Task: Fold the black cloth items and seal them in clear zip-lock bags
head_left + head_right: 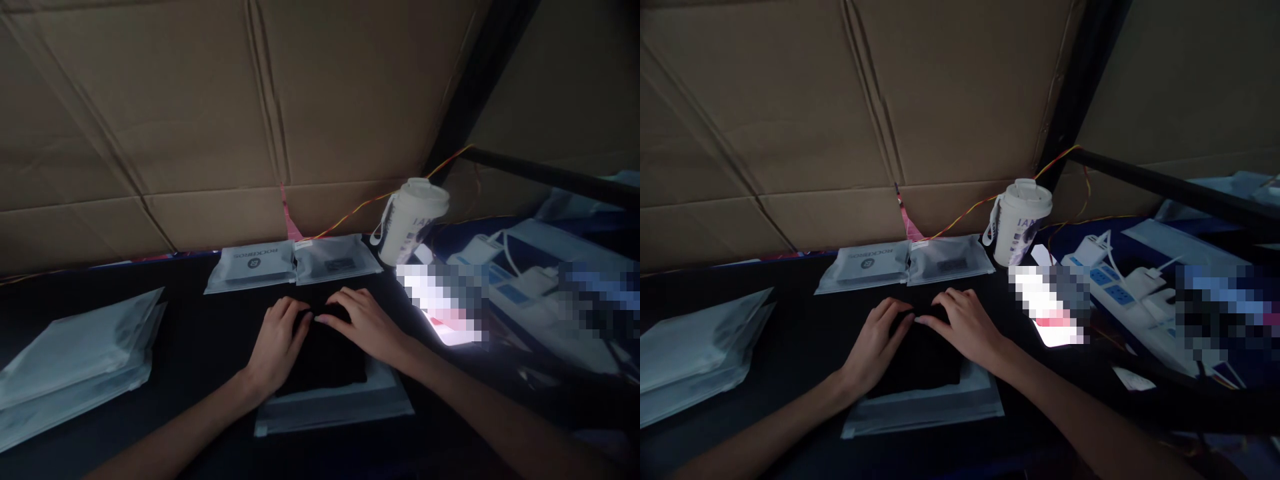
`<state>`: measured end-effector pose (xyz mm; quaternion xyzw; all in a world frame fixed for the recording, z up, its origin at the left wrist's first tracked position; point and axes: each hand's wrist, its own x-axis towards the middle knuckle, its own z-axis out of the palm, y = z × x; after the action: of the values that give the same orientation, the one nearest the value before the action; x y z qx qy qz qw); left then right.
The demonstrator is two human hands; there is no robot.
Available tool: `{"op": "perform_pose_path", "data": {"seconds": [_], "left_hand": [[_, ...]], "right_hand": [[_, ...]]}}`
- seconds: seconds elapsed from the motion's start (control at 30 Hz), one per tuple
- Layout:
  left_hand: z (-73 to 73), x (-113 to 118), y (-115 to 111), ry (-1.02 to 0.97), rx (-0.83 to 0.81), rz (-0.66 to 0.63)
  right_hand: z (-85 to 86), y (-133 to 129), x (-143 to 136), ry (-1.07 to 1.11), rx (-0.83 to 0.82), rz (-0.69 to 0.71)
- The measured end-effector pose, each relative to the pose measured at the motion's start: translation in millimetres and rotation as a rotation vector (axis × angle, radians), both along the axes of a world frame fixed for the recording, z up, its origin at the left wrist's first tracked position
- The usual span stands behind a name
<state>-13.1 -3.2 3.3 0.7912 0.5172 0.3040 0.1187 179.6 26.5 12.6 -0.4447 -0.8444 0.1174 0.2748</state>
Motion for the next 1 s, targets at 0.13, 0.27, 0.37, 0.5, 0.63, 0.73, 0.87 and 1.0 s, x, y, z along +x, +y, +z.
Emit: {"op": "perform_pose_path", "data": {"seconds": [0.13,0.27,0.37,0.5,0.63,0.73,0.87,1.0], "left_hand": [[1.9,-2,-1,-0.065,0.058,0.054],[-0.5,-2,0,-0.077,0.047,0.081],[-0.6,-2,0,-0.064,0.090,0.097],[9.0,0,-8,-0.054,0.243,0.091],[23.0,4,-23,-0.110,0.208,0.018],[29.6,9,-33,-0.163,0.018,-0.057],[34.5,11,-37,-0.314,-0.259,-0.023],[36.2,4,-32,-0.586,-0.465,0.057]], "right_hand": [[3.0,3,2,0.037,0.017,-0.009],[4.1,5,3,0.056,0.061,-0.023],[4.0,5,3,0.087,0.039,-0.061],[8.3,3,4,0.246,-0.163,-0.104],[23.7,5,11,0.440,-0.300,-0.175],[39.4,4,15,0.604,-0.382,-0.252],[50.9,-5,12,0.795,-0.593,-0.037],[46.7,-16,5,0.753,-0.850,0.331]]}}
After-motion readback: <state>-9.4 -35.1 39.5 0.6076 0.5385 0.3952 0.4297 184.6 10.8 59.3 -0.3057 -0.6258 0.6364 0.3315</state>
